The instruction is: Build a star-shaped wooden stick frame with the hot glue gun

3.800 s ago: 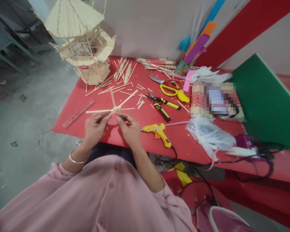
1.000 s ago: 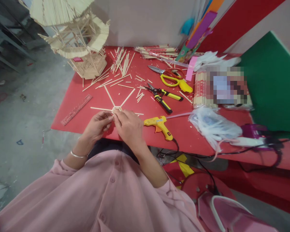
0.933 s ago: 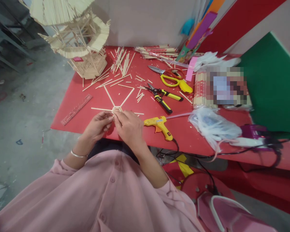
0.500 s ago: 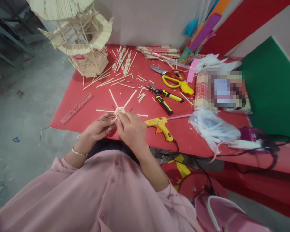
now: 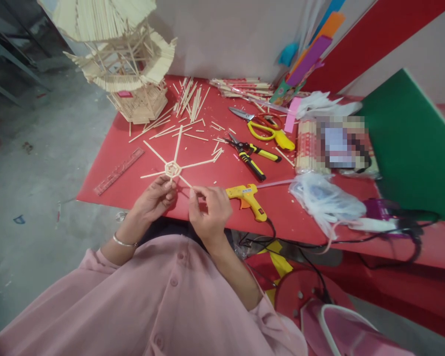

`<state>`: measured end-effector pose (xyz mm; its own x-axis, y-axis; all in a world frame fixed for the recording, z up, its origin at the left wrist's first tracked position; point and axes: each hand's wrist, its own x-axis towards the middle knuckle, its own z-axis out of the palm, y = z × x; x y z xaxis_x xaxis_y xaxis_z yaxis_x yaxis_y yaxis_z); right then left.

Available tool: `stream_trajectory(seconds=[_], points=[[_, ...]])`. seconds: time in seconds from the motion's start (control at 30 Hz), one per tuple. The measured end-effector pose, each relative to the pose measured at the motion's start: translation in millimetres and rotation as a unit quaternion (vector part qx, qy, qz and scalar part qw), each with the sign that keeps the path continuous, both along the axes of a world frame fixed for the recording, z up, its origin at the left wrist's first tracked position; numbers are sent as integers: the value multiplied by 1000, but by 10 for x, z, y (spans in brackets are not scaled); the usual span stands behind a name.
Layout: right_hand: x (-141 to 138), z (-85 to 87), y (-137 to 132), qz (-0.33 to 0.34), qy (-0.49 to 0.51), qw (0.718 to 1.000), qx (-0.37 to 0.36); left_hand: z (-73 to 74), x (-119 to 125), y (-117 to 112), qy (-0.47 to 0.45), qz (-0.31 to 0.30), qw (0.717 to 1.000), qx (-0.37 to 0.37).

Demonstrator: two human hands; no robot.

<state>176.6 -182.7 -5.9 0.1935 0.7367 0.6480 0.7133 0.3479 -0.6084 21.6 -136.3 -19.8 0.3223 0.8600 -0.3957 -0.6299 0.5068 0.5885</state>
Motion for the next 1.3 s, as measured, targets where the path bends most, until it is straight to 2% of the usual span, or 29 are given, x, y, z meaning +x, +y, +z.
stream_trajectory(seconds=[0.07, 0.13, 0.2, 0.3, 0.37, 0.43, 0.47, 0.5, 0.57, 0.63, 0.67, 0.7, 0.73, 0.83, 0.9, 0.97, 1.13, 1.23, 1.3], points=[[0, -18, 8, -9, -34, 998, 47, -3, -5, -6, -1, 7, 1000, 2], [-6, -38, 36, -29, -30, 999, 34, -22, -6, -11, -4, 10, 1000, 5], [-13, -55, 73, -14, 16, 999, -40, -53, -3, -15, -5, 3, 1000, 7], [-4, -59, 126, 83, 83, 981, -151, -99, 7, -42, 12, -10, 1000, 15], [27, -44, 157, 83, 80, 981, -156, -115, 1, -86, 58, -32, 997, 36], [82, -22, 191, 34, 53, 990, -128, -110, -38, -143, 170, -45, 980, 88], [117, -11, 210, 14, 35, 992, -123, -97, -75, -167, 253, -36, 958, 131], [155, -1, 231, 7, 17, 992, -127, -76, -121, -182, 350, -2, 919, 182], [227, 20, 274, 27, -13, 988, -152, -15, -229, -168, 518, 91, 798, 295], [278, 45, 313, 68, -24, 980, -184, 58, -321, -92, 603, 137, 694, 368], [295, 60, 331, 85, -27, 977, -193, 93, -348, -39, 622, 135, 670, 382], [309, 76, 348, 96, -31, 975, -197, 123, -358, 17, 625, 120, 671, 380], [322, 93, 365, 106, -38, 974, -198, 150, -350, 71, 609, 76, 699, 367], [368, 136, 414, 145, -73, 967, -196, 202, -248, 186, 474, -63, 828, 293], [408, 152, 442, 171, -93, 961, -198, 224, -152, 220, 395, -98, 879, 249], [446, 157, 463, 181, -95, 958, -202, 245, -67, 235, 364, -88, 901, 218], [630, 207, 478, 146, -52, 968, -195, 278, 49, 271, 322, -60, 928, 175], [949, 316, 567, 79, -48, 973, -211, 264, 77, 348, 308, -43, 935, 171], [1235, 409, 749, 33, -71, 961, -267, 243, 102, 450, 309, -28, 934, 177]])
